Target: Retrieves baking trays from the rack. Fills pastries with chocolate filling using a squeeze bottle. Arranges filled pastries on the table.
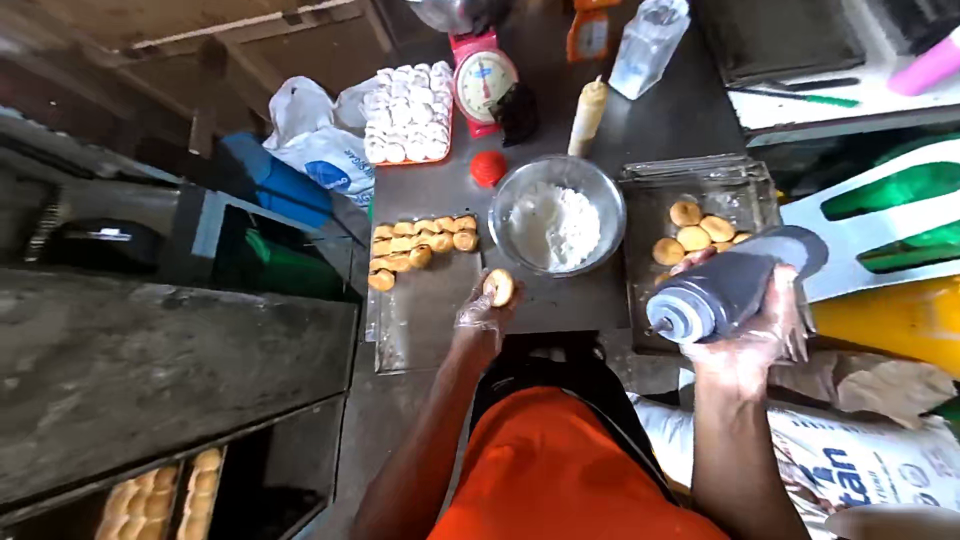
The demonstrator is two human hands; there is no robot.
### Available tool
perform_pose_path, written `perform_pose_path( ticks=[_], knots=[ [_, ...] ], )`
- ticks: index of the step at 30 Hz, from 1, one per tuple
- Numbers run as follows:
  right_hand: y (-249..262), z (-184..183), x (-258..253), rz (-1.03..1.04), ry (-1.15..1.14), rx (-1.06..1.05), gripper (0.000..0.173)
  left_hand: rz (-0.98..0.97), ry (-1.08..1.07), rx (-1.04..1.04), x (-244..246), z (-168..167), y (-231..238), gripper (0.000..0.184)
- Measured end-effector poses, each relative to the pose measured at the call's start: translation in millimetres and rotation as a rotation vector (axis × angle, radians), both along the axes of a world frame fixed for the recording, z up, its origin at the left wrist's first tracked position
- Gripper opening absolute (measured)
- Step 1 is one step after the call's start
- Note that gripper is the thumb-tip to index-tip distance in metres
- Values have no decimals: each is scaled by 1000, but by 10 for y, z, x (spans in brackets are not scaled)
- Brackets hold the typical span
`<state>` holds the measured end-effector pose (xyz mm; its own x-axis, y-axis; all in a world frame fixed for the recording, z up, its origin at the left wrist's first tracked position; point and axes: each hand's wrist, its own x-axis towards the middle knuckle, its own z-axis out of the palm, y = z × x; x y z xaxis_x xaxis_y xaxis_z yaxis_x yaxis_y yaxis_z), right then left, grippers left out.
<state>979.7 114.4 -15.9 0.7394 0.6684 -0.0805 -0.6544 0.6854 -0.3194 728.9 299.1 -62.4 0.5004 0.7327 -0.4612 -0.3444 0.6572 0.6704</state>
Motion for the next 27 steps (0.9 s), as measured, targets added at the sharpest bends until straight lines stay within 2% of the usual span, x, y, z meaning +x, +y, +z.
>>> perform_pose_path(
  ticks=[2,5,8,11,15,20,24,27],
  knots=[
    [285,63,-194,45,14,-16,53,-98,-8,-7,-164,194,15,49],
    [645,168,-342,84,-5,-53,52,-167,-14,143,-302,490,5,61],
    [935,317,-374,155,-58,-96,51,-155,-52,266,-385,683,-32,55],
    [1167,442,-292,281,-114,-69,49,-96,-90,370,-336,722,-92,54],
    [1373,512,-132,385,-153,-2,49,-11,-36,503,-96,764,-244,55],
    [1466,574,89,377,-244,-12,38,81,-8,554,245,832,-428,51],
    [1468,599,177,385,-292,30,38,121,36,577,334,802,-478,46],
    [1441,601,111,305,-359,68,39,87,76,612,299,791,-424,46]
  ],
)
